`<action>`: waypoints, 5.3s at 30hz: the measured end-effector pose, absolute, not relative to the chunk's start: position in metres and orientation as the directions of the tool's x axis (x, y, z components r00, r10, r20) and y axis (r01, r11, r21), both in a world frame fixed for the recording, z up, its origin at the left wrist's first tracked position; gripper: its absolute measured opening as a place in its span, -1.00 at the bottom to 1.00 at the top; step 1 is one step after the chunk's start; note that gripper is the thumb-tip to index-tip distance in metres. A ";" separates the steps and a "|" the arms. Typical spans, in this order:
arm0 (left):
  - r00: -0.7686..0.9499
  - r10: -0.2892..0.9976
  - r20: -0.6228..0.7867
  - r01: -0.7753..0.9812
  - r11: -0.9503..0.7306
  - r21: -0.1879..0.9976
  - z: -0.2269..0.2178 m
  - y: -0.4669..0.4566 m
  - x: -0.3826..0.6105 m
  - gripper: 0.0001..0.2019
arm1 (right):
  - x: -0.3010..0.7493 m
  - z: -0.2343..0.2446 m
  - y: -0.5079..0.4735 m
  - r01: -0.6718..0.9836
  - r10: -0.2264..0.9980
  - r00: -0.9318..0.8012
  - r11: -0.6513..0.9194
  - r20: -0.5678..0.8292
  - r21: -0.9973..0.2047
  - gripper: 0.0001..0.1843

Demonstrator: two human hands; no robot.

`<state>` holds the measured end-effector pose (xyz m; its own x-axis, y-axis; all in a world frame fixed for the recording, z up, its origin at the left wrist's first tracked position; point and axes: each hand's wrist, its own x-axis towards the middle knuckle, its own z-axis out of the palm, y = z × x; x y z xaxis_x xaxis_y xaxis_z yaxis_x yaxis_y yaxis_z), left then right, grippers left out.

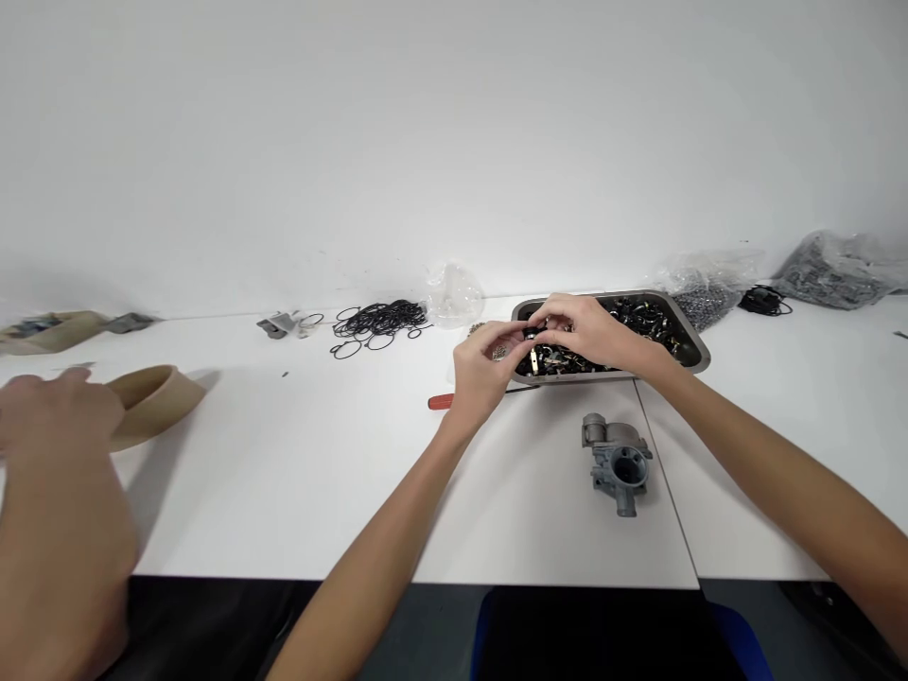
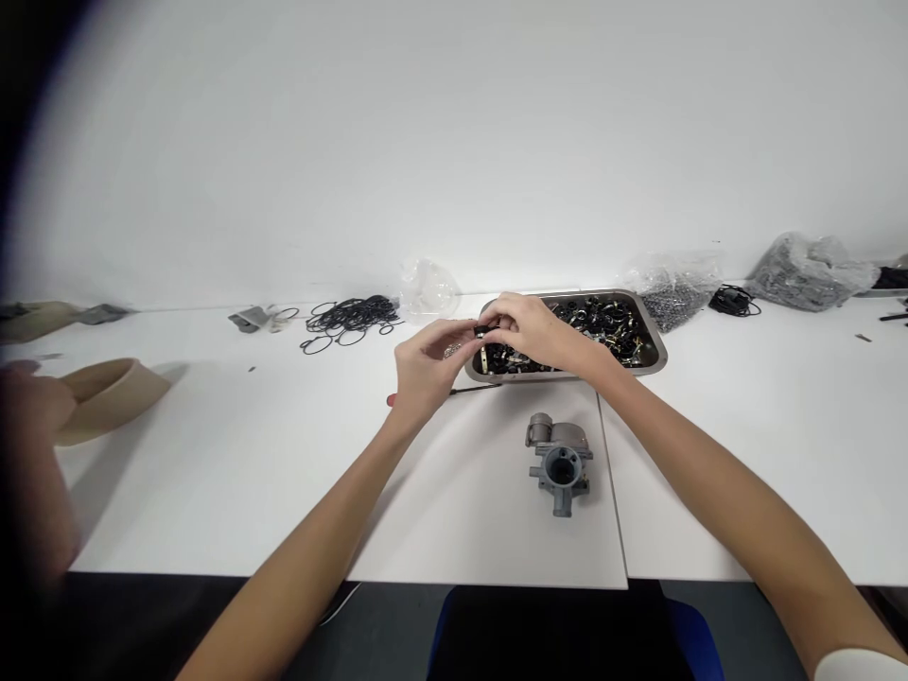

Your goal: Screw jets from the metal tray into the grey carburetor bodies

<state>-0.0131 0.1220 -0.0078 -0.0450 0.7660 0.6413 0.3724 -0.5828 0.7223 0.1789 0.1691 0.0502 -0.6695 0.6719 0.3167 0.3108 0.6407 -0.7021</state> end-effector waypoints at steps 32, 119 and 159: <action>-0.415 0.879 0.235 0.411 -0.049 0.910 -0.032 -0.033 0.046 -0.77 | 0.216 -0.018 0.093 0.052 0.754 -0.644 -0.132 -0.134 -0.990 -0.64; -0.402 0.891 0.211 -0.161 -0.296 0.942 0.002 0.151 -0.121 -0.66 | 0.217 -0.020 0.091 0.104 0.691 -0.692 -0.192 -0.210 -0.976 -0.53; -0.113 0.973 0.200 -0.295 -0.225 0.928 0.020 0.111 -0.048 -0.72 | 0.215 -0.017 0.099 0.036 0.871 -0.492 0.023 0.002 -0.999 -0.58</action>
